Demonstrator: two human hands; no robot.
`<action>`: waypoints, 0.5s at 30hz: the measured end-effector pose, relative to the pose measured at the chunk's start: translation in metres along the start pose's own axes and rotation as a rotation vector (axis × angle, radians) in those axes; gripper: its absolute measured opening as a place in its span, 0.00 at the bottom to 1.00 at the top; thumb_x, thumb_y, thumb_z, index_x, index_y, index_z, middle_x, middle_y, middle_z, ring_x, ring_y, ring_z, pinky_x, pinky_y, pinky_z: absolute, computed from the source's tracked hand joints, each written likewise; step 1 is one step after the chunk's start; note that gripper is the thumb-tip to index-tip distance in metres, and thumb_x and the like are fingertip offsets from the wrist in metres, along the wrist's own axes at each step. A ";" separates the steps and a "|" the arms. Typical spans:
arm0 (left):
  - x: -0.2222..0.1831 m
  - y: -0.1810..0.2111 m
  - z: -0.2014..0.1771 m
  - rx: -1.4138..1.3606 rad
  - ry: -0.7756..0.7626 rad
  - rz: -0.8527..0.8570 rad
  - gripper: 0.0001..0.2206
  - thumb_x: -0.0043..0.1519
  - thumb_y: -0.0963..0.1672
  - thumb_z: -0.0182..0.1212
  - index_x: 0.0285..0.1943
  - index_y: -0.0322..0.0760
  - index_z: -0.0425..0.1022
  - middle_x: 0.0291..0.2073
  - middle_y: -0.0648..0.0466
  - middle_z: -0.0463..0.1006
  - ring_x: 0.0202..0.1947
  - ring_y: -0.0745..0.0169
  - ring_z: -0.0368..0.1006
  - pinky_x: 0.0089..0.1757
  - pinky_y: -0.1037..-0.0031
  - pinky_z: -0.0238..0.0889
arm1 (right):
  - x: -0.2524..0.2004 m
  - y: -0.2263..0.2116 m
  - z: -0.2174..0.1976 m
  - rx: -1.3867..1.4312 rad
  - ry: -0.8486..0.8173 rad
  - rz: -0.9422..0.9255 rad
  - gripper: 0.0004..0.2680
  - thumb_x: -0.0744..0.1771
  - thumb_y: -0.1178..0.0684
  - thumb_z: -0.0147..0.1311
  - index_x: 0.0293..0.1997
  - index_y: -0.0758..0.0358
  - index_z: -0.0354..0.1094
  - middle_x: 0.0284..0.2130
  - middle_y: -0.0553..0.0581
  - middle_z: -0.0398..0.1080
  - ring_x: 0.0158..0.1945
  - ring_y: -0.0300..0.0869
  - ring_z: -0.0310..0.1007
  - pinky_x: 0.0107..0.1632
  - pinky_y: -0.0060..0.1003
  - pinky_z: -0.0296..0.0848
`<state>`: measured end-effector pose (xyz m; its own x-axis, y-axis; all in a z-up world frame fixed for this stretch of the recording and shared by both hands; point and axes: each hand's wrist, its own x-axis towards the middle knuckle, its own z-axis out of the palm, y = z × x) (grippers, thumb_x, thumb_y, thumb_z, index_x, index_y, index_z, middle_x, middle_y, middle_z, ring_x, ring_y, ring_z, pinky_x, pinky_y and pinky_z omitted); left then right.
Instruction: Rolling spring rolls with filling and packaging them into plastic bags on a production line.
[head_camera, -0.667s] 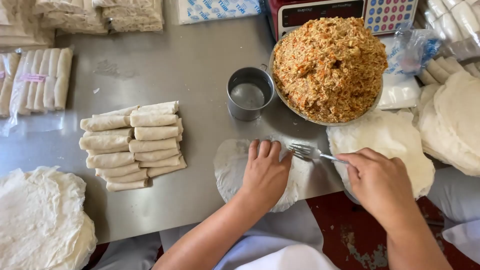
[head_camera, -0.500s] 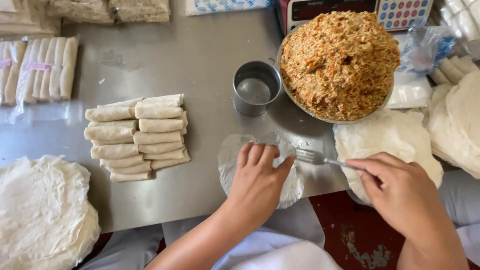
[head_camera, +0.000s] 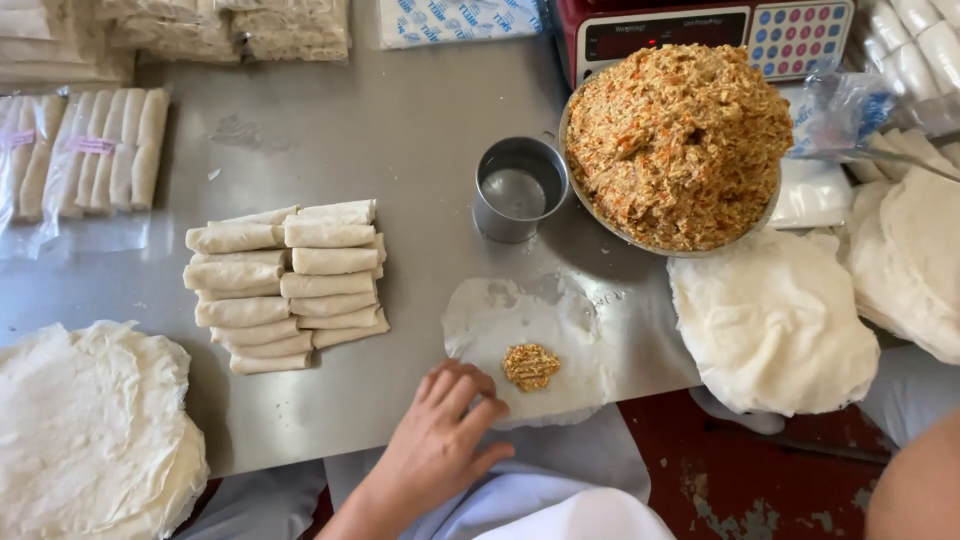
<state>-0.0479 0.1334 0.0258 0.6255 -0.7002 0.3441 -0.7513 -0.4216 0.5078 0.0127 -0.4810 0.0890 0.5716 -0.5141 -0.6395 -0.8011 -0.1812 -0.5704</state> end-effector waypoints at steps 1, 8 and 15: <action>-0.004 0.001 0.006 0.002 -0.023 0.060 0.20 0.53 0.48 0.74 0.46 0.37 0.70 0.46 0.46 0.69 0.53 0.42 0.65 0.58 0.49 0.54 | 0.028 -0.001 0.004 0.181 -0.066 0.119 0.18 0.70 0.20 0.48 0.38 0.39 0.63 0.30 0.46 0.63 0.35 0.41 0.64 0.44 0.44 0.61; 0.003 0.012 0.012 0.181 0.186 0.100 0.06 0.64 0.37 0.52 0.45 0.38 0.72 0.42 0.49 0.69 0.46 0.49 0.68 0.55 0.54 0.62 | -0.110 -0.003 0.102 -0.818 0.743 -1.168 0.10 0.78 0.71 0.41 0.58 0.74 0.74 0.45 0.67 0.71 0.46 0.54 0.72 0.55 0.44 0.71; 0.005 0.010 0.014 0.158 0.201 0.110 0.04 0.63 0.39 0.54 0.44 0.39 0.72 0.40 0.50 0.69 0.44 0.50 0.68 0.55 0.55 0.63 | -0.101 -0.003 0.098 -0.774 0.746 -1.038 0.09 0.75 0.65 0.53 0.59 0.67 0.79 0.35 0.65 0.70 0.31 0.50 0.64 0.38 0.44 0.64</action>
<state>-0.0550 0.1176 0.0215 0.5559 -0.6252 0.5477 -0.8305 -0.4450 0.3350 -0.0252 -0.3461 0.1043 0.9020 -0.1364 0.4097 -0.1346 -0.9903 -0.0335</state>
